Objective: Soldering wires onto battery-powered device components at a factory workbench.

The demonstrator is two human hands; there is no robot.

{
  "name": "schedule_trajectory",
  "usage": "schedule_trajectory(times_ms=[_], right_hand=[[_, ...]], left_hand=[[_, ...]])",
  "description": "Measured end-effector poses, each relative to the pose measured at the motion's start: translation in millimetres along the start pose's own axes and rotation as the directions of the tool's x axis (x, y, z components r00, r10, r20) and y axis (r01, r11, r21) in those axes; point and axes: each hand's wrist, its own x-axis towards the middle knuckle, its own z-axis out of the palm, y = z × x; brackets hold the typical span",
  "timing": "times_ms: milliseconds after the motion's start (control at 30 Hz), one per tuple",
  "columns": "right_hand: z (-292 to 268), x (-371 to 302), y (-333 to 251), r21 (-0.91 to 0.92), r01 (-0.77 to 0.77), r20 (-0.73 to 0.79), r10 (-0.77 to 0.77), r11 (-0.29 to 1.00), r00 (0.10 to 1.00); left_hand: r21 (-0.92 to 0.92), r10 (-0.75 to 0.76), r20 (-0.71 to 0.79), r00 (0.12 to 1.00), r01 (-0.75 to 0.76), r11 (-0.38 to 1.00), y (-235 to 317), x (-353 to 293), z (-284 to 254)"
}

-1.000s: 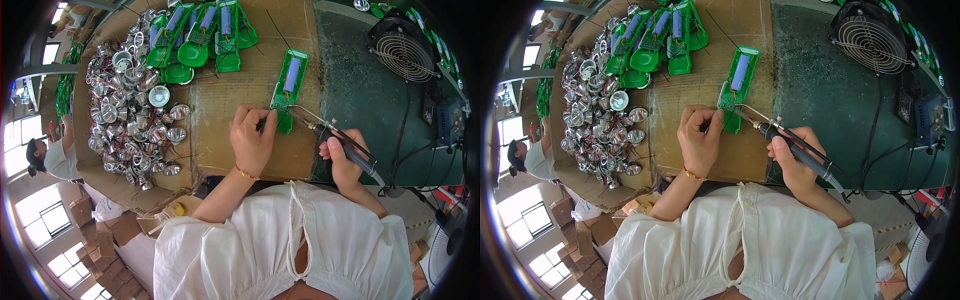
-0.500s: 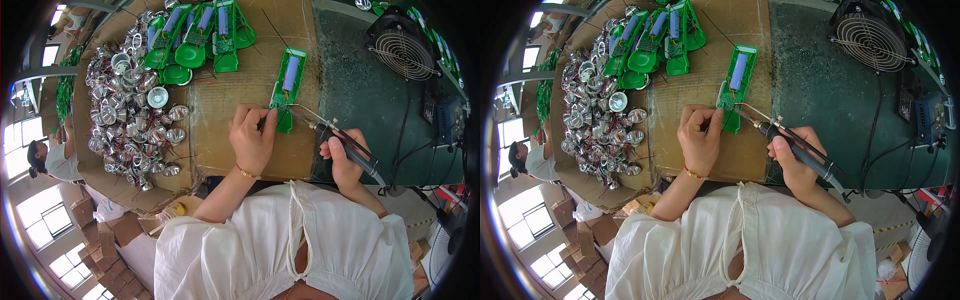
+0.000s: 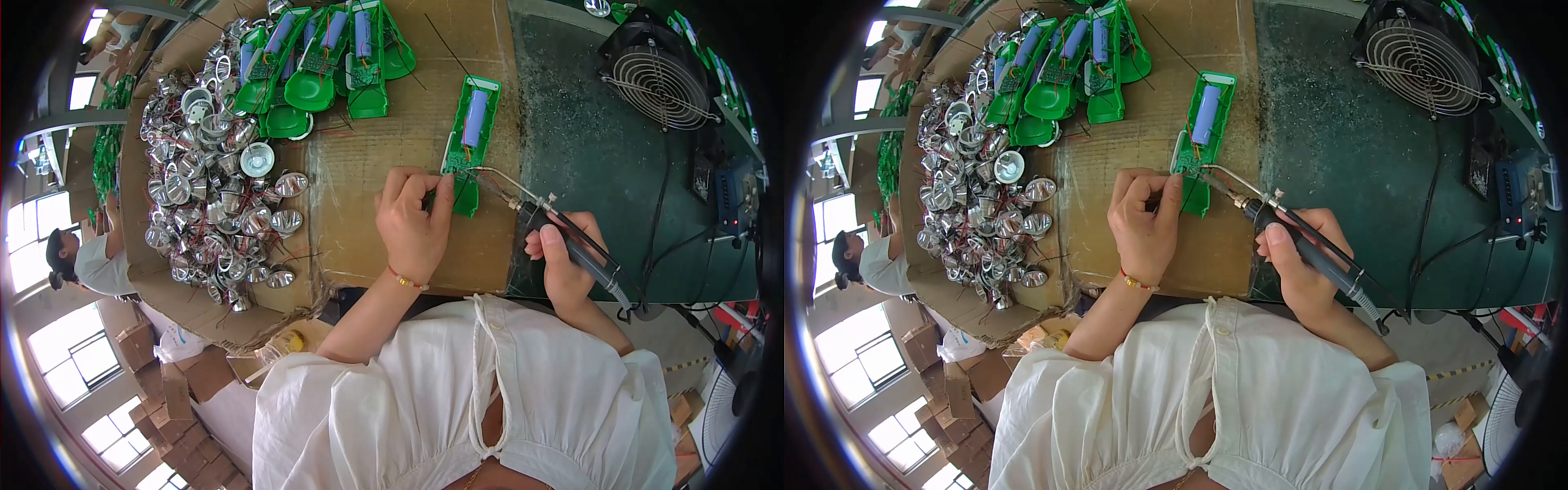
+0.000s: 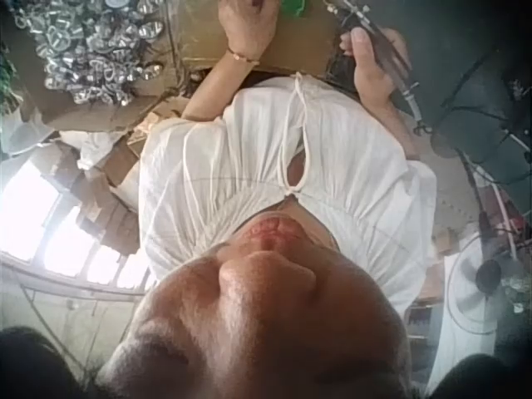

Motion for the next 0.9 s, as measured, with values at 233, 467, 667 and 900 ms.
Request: schedule_trajectory(times_ms=[233,467,667,900], right_hand=[[-3,0,2,0.016,0.001,-0.011,-0.001,1.0,1.0],[-7,0,3,0.029,-0.017,-0.022,0.018,0.999,1.0],[-8,1,4,0.024,-0.025,-0.05,0.026,0.999,0.998],[-16,4,4,0.032,-0.033,-0.039,0.034,0.999,0.999]], left_hand=[[0.002,-0.054,-0.007,0.999,0.054,0.999,0,0,2],[0.006,-0.05,-0.008,0.999,0.05,0.999,1,0,1],[0.008,-0.051,-0.002,0.999,0.051,0.999,0,0,0],[-0.002,-0.035,0.016,0.999,0.035,0.999,5,2,-2]])
